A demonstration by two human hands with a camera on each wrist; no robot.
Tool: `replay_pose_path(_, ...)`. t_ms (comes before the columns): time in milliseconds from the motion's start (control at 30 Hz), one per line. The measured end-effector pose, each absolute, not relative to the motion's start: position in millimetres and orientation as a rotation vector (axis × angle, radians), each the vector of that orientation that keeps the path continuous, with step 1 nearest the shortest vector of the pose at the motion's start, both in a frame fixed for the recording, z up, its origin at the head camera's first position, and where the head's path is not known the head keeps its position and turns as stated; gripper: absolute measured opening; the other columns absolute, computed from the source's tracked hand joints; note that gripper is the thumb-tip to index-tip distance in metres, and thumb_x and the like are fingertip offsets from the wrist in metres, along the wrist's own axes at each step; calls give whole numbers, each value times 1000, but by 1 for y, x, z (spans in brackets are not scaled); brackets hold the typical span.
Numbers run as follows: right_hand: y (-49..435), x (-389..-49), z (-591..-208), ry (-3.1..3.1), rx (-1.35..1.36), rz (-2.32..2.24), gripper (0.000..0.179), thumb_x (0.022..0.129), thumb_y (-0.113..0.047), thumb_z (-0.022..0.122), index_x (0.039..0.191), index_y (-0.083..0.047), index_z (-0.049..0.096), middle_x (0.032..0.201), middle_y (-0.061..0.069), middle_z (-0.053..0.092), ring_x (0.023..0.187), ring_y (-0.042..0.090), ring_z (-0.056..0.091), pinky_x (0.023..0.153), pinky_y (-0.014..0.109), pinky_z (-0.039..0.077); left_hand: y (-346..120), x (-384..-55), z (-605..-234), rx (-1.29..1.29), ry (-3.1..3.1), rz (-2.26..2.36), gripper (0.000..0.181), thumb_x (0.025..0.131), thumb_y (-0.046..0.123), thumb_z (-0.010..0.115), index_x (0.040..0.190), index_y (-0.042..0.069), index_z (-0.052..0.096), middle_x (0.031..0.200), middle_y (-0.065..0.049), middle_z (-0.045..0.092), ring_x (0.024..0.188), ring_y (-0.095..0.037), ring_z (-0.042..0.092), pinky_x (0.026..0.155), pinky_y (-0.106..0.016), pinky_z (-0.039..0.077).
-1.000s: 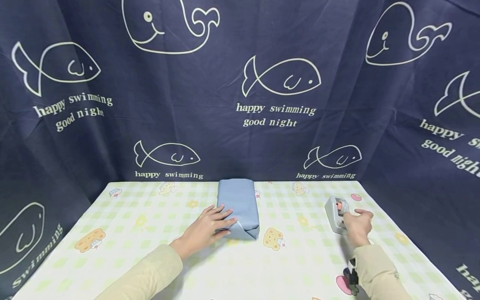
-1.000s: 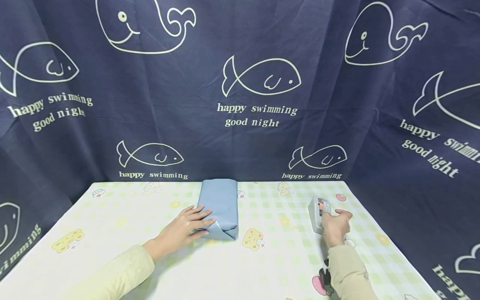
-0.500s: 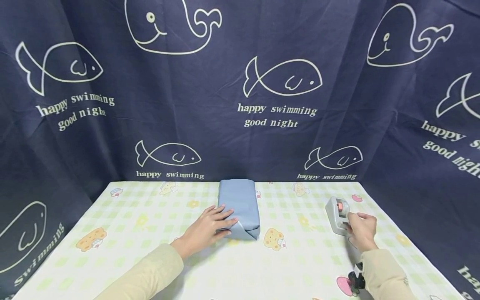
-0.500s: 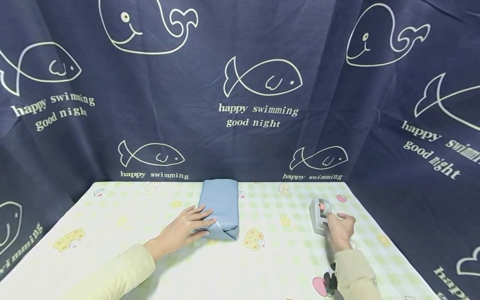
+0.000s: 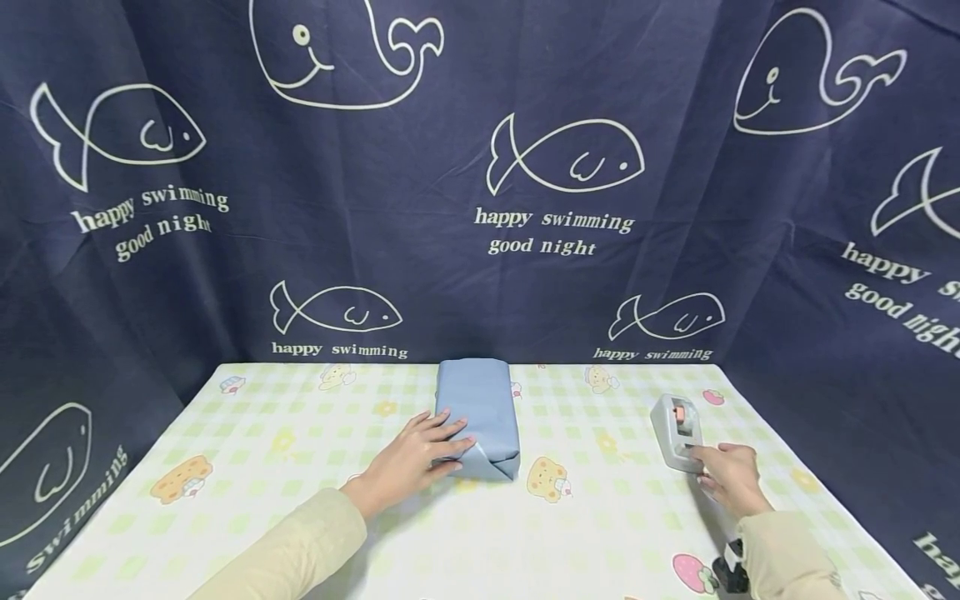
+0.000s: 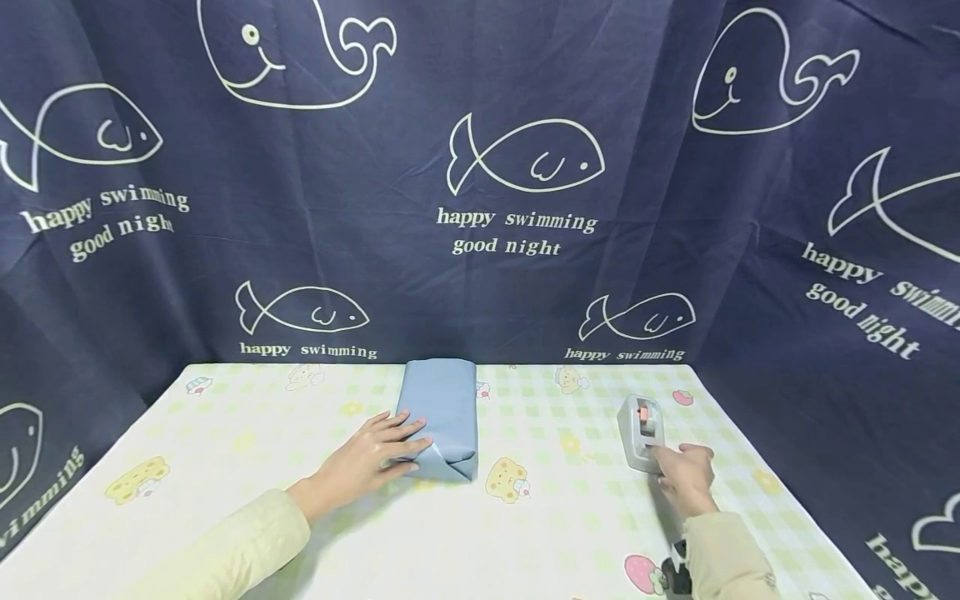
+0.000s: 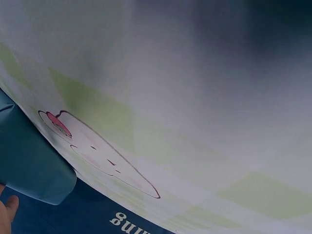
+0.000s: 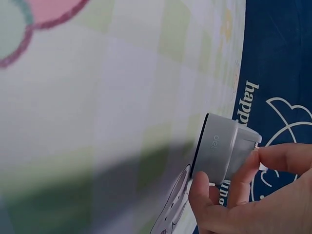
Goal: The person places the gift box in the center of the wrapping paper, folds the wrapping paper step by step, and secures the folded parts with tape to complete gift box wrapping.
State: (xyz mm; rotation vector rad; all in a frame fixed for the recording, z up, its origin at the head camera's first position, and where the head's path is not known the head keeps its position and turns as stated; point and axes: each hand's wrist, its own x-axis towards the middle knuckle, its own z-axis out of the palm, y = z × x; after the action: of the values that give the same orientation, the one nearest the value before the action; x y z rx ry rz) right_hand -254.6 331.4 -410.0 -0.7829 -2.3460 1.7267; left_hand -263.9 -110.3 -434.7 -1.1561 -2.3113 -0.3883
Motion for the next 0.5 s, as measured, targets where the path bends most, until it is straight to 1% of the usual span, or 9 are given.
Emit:
replay_pose_path(67,333,-255,-411,-2333,-765,1758,82,73,-5,59,133,23,11,104,27,43,61,5,51,59,24,54,-110,-264,-434,-1155,-2317,-388,42,79,26,70,120,22,62,125,-7,59,120,-33,50,97,-52,39)
replay_pose_path(133,336,-255,-411,-2338,-758,1764,83,73,-3,60,133,24,10,94,22,47,60,5,52,59,24,54,-110,-263,-434,-1153,-2321,-390,41,79,27,69,120,22,62,125,-7,58,120,-33,50,98,-52,39)
replay_pose_path(200,338,-256,-412,-2357,-760,1747,82,73,-3,61,132,25,10,86,18,51,59,5,53,60,24,55,-110,-263,-434,-1153,-2324,-392,41,80,27,68,120,22,62,126,-6,58,121,-32,50,98,-52,39)
replay_pose_path(233,338,-257,-412,-2372,-762,1729,81,73,-3,61,132,25,11,85,18,52,60,5,54,61,25,55,-110,-263,-434,-1153,-2326,-392,41,80,27,68,120,22,62,126,-6,58,121,-32,50,98,-52,38)
replay_pose_path(300,340,-257,-413,-2412,-773,1663,79,74,-4,62,130,25,16,86,24,53,59,6,54,62,27,55,-110,-263,-434,-1154,-2330,-394,41,81,26,68,120,22,62,126,-6,58,121,-32,49,99,-52,38)
replay_pose_path(400,340,-259,-415,-2471,-781,1526,73,73,-7,63,128,23,25,95,33,53,58,9,56,59,28,54,-111,-263,-434,-1153,-2340,-398,41,81,27,67,121,23,61,127,-6,57,122,-32,49,99,-51,38)
replay_pose_path(433,340,-259,-416,-2492,-783,1473,72,73,-9,64,126,23,27,97,34,52,58,10,56,58,27,53,-111,-263,-434,-1153,-2343,-400,41,81,27,67,121,23,61,127,-6,57,122,-32,49,100,-51,37)
replay_pose_path(500,339,-260,-418,-2524,-771,1374,69,72,-11,64,123,22,32,95,35,56,58,13,57,55,26,50,-111,-263,-435,-1153,-2346,-400,41,81,27,67,122,23,61,128,-5,57,122,-31,48,100,-51,37)
